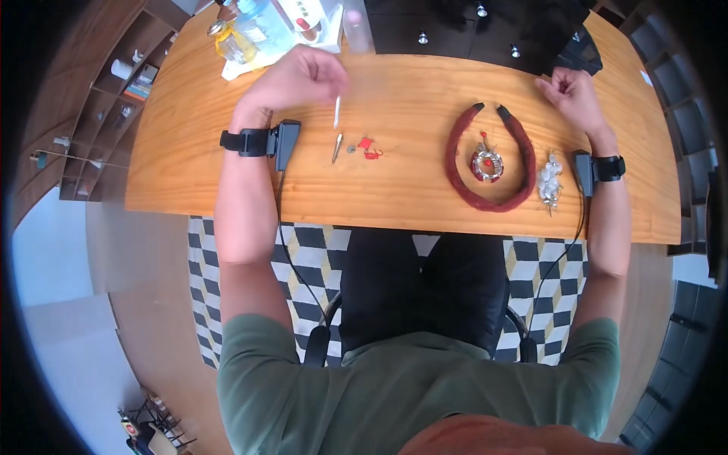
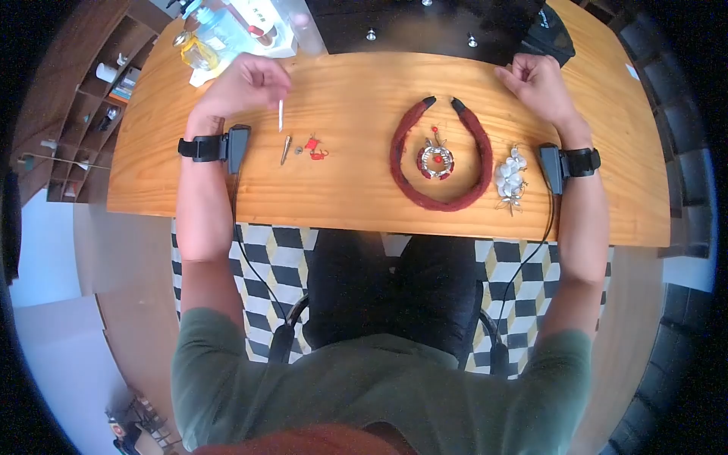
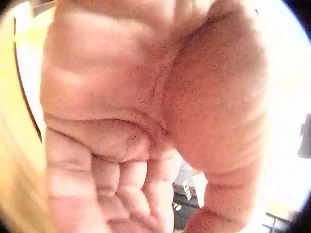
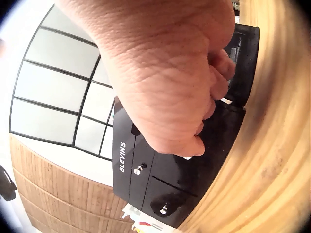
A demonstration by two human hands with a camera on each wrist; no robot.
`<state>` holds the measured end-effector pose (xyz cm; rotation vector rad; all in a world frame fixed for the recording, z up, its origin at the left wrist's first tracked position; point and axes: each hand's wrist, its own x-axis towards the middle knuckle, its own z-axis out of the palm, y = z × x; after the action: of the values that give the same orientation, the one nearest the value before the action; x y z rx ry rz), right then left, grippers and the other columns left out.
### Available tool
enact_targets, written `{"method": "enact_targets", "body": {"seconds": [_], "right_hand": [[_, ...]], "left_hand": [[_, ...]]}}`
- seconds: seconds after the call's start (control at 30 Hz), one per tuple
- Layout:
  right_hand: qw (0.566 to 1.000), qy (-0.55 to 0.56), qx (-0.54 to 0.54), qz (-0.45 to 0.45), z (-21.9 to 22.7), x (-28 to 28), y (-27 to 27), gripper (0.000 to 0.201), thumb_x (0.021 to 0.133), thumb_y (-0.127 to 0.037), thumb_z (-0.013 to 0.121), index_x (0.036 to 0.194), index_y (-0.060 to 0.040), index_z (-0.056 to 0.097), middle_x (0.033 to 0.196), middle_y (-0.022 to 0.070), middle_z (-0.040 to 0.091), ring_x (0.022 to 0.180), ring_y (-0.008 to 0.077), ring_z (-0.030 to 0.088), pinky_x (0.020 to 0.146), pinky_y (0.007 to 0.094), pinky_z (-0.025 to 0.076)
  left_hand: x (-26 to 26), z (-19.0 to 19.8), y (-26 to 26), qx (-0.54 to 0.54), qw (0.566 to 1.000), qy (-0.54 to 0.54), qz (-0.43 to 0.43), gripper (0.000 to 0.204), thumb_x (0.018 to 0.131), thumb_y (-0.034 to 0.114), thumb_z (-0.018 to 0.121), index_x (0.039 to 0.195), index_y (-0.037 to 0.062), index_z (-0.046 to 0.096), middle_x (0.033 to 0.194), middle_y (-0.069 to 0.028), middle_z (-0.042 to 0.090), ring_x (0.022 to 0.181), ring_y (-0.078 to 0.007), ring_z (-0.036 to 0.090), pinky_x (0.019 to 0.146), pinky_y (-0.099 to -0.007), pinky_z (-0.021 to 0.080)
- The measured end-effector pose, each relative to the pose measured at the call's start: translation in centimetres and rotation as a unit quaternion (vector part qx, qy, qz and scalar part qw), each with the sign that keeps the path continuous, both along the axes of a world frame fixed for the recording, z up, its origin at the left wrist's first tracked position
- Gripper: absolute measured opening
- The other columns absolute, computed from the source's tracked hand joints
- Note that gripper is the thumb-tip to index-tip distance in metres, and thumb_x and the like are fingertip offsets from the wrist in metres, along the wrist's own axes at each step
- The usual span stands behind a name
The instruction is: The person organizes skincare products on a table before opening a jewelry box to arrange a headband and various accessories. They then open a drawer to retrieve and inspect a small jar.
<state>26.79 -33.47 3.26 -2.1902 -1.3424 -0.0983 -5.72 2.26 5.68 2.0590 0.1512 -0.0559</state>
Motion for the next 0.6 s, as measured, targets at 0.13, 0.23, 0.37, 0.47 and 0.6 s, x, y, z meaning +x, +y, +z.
{"method": "enact_targets", "body": {"seconds": [0.13, 0.23, 0.37, 0.47, 0.6], "right_hand": [[1.0, 0.0, 0.018, 0.003, 0.7, -1.1, -0.3, 0.046, 0.089, -0.023, 0.075, 0.06, -0.0024, 0.048, 0.052, 0.0013, 0.042, 0.051, 0.0092, 0.036, 0.047, 0.0315, 0.034], [0.997, 0.042, 0.051, 0.03, 1.1, -2.0, -0.1, 0.045, 0.089, -0.02, 0.076, 0.059, -0.0039, 0.047, 0.054, -0.0035, 0.042, 0.055, 0.0055, 0.036, 0.047, 0.0281, 0.032], [0.991, 0.072, 0.075, 0.086, 1.8, -3.1, 0.1, 0.039, 0.087, -0.014, 0.078, 0.062, -0.0041, 0.05, 0.055, -0.0043, 0.04, 0.054, 0.0043, 0.034, 0.047, 0.0258, 0.03], [0.985, 0.099, 0.099, 0.103, 2.4, -4.7, 0.6, 0.035, 0.087, -0.013, 0.078, 0.066, -0.0035, 0.052, 0.055, -0.0047, 0.04, 0.054, 0.0038, 0.035, 0.048, 0.0255, 0.03], [0.96, 0.182, 0.154, 0.147, 2.8, -5.7, 1.6, 0.012, 0.089, -0.004, 0.074, 0.087, -0.001, 0.063, 0.063, -0.0085, 0.047, 0.057, 0.0009, 0.038, 0.051, 0.0211, 0.032]], "left_hand": [[1.5, -1.3, -0.9, -0.205, 0.955, -0.2, 0.079, 0.009, 0.091, -0.005, 0.067, 0.099, -0.0016, 0.07, 0.089, -0.0086, 0.073, 0.075, -0.0136, 0.07, 0.066, -0.0253, 0.057], [2.3, -1.6, -2.2, -0.276, 0.931, -0.233, 0.053, 0.008, 0.09, -0.007, 0.066, 0.097, -0.0032, 0.068, 0.099, -0.0143, 0.071, 0.081, -0.0186, 0.072, 0.071, -0.0287, 0.061], [2.8, -1.6, -4.4, -0.273, 0.926, -0.258, 0.039, 0.011, 0.085, -0.012, 0.069, 0.09, -0.0024, 0.067, 0.102, -0.0168, 0.07, 0.088, -0.022, 0.072, 0.078, -0.0312, 0.062], [2.7, -1.4, -6.0, -0.271, 0.926, -0.259, 0.052, 0.014, 0.083, -0.013, 0.072, 0.088, -0.0014, 0.066, 0.1, -0.0151, 0.07, 0.088, -0.0205, 0.072, 0.08, -0.0313, 0.061], [3.2, -1.9, -6.3, -0.249, 0.928, -0.273, 0.058, 0.017, 0.08, -0.013, 0.074, 0.085, 0.0005, 0.065, 0.097, -0.0123, 0.069, 0.087, -0.0173, 0.07, 0.082, -0.0299, 0.06]]}}
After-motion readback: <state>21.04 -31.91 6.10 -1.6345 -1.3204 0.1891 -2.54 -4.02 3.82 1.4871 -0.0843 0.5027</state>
